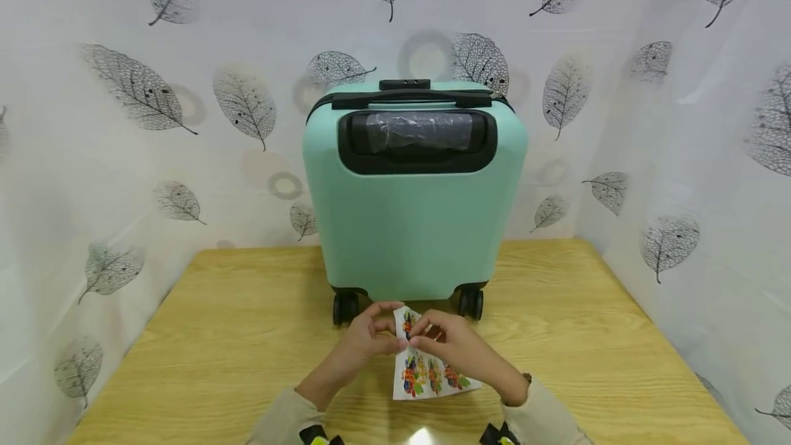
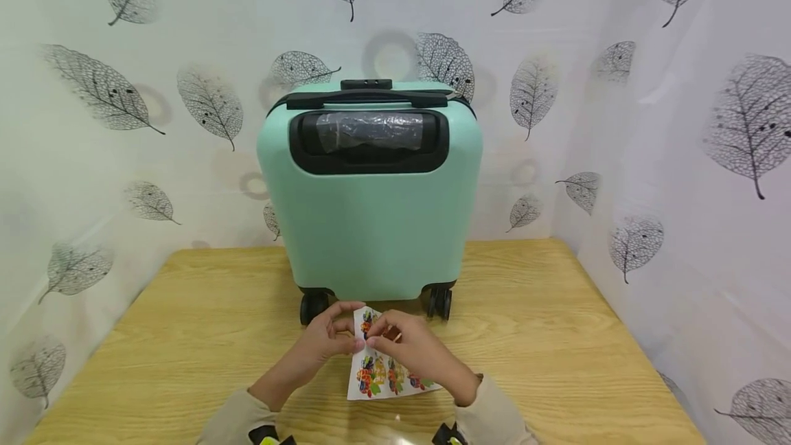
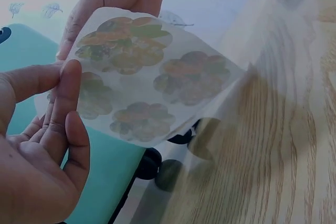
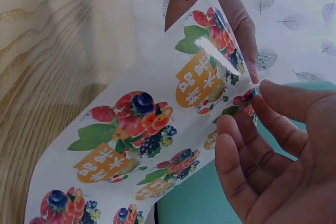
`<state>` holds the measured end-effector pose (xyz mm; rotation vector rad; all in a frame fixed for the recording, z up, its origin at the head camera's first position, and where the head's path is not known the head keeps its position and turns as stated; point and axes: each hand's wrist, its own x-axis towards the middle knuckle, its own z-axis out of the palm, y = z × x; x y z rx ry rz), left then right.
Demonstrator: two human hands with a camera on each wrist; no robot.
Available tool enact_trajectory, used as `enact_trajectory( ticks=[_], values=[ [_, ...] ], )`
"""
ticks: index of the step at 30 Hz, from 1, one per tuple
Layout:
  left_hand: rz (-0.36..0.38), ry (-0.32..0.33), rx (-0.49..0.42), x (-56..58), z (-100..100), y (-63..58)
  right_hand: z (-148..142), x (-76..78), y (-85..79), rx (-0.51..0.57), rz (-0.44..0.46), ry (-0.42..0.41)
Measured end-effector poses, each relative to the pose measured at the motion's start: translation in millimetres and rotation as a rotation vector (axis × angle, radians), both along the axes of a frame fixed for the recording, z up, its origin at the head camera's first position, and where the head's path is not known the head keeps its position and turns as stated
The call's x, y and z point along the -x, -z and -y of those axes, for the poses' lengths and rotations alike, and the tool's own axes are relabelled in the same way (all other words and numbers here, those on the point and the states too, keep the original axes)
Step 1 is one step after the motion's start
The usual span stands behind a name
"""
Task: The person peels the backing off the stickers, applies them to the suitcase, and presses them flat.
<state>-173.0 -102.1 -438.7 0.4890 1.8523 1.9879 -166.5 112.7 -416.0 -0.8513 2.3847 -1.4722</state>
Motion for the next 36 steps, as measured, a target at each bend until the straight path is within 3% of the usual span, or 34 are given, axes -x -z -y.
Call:
enact_trajectory(
  ticks=[9,16,29,36],
  values=[
    [0.055,0.032,-0.034,-1.5,1.8,2.0,3.6,1.4,5.6,-0.039,0.011,0.032],
    [0.069,0.026,-0.021,-2.3,1.8,4.5,2.7,1.8,6.5,-0.044,0.021,0.009],
    [0.073,0.035,-0.042,-0.1,1.6,9.2,1.6,0.1,4.9,-0.03,0.023,-0.015],
    [0.061,0.012,-0.003,0.8,2.4,9.9,2.3,1.0,6.6,-0.052,0.0,-0.019]
  ],
)
